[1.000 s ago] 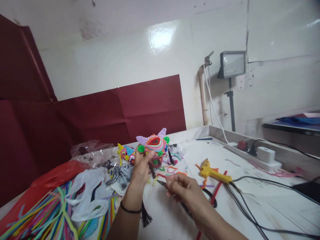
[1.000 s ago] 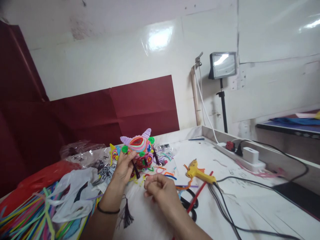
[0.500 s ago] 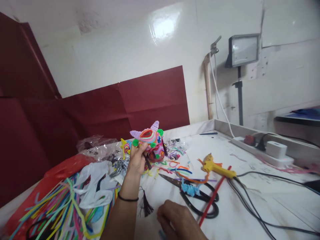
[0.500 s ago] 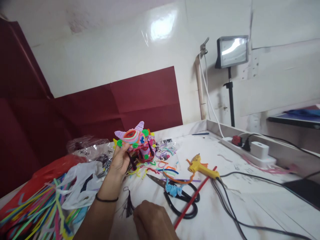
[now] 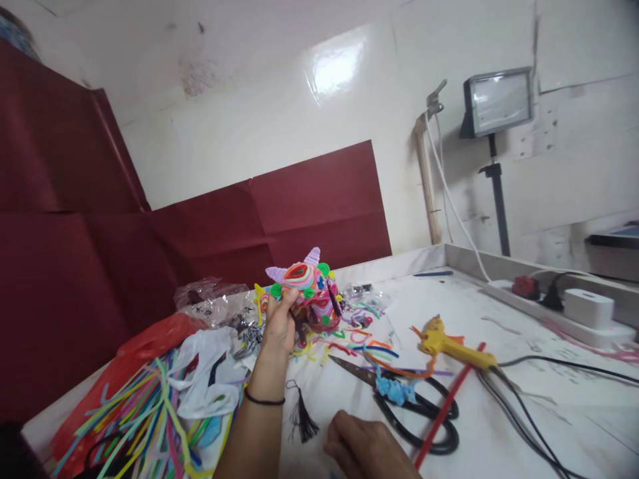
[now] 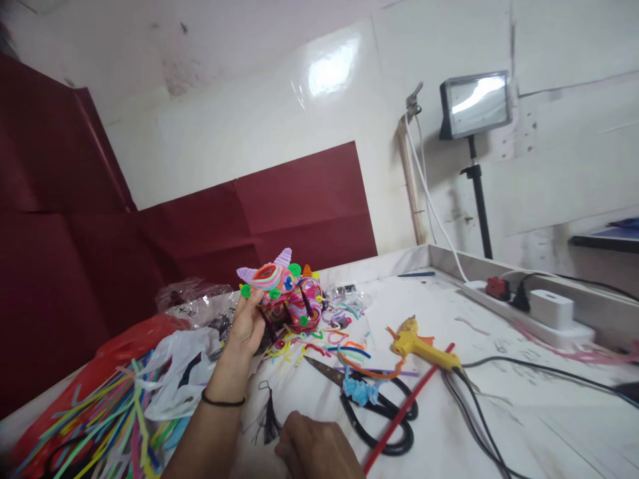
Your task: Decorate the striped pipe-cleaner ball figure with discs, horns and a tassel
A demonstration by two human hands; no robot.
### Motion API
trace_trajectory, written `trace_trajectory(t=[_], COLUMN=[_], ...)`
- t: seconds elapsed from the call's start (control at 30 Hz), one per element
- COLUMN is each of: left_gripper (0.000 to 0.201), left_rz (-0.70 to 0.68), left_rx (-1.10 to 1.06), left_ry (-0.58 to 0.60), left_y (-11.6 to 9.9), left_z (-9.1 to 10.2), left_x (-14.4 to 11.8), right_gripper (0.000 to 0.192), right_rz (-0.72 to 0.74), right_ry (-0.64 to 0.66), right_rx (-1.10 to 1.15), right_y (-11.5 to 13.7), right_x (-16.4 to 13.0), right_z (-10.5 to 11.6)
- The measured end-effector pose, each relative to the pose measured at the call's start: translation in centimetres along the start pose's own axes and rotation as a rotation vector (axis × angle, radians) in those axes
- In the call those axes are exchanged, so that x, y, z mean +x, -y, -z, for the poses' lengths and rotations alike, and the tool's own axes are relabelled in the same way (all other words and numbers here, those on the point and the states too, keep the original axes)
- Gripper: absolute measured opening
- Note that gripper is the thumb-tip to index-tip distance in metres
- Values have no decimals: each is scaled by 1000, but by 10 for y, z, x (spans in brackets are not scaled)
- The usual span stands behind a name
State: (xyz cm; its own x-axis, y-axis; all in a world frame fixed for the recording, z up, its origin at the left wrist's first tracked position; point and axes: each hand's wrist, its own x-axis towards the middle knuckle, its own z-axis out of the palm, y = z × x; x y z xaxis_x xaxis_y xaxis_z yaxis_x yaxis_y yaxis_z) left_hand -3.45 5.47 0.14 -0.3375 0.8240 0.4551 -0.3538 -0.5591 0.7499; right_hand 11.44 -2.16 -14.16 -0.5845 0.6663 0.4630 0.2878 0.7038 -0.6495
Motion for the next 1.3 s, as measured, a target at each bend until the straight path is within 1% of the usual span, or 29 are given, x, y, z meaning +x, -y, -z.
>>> trace_trajectory(t=[0.13,0.23,0.4,0.5,0.67,0.83,1.0,1.1,1.2,1.3], left_gripper=[42,43,45,42,33,27,24,23,23,23], left_rz=[0,29,94,121,167,211,256,269,275,277], left_rx=[6,7,-1,-10,-24,-31,-18,-11,-16,-25], left_ry=[-30,-69,-137,-154,-171,-203,-220,-222,-226,-223], left_y=[-2,-2,-1,-1,-3,-8,-12,-12,-13,-13], left_z=[0,1,3,3,-2,-8,-11,-13,-14,-14], left_x=[1,2,4,4,3,2,-1,-2,-3,-4], right_gripper=[13,13,13,14,16,20,18,17,18,19], right_rz=[-69,-106,-42,-69,-67,-16,-114,-171,-188,-166], right_ry=[13,4,-11,-3,49,48,76,101,103,45], right_rx=[4,-37,-55,-88,-79,-128,-165,-138,-87,49], right_y=[3,1,-3,3,16,19,26,31,30,25], right_x=[4,5,5,4,3,4,4,5,5,3], right_z=[0,-4,-9,-5,8,12,16,19,19,16])
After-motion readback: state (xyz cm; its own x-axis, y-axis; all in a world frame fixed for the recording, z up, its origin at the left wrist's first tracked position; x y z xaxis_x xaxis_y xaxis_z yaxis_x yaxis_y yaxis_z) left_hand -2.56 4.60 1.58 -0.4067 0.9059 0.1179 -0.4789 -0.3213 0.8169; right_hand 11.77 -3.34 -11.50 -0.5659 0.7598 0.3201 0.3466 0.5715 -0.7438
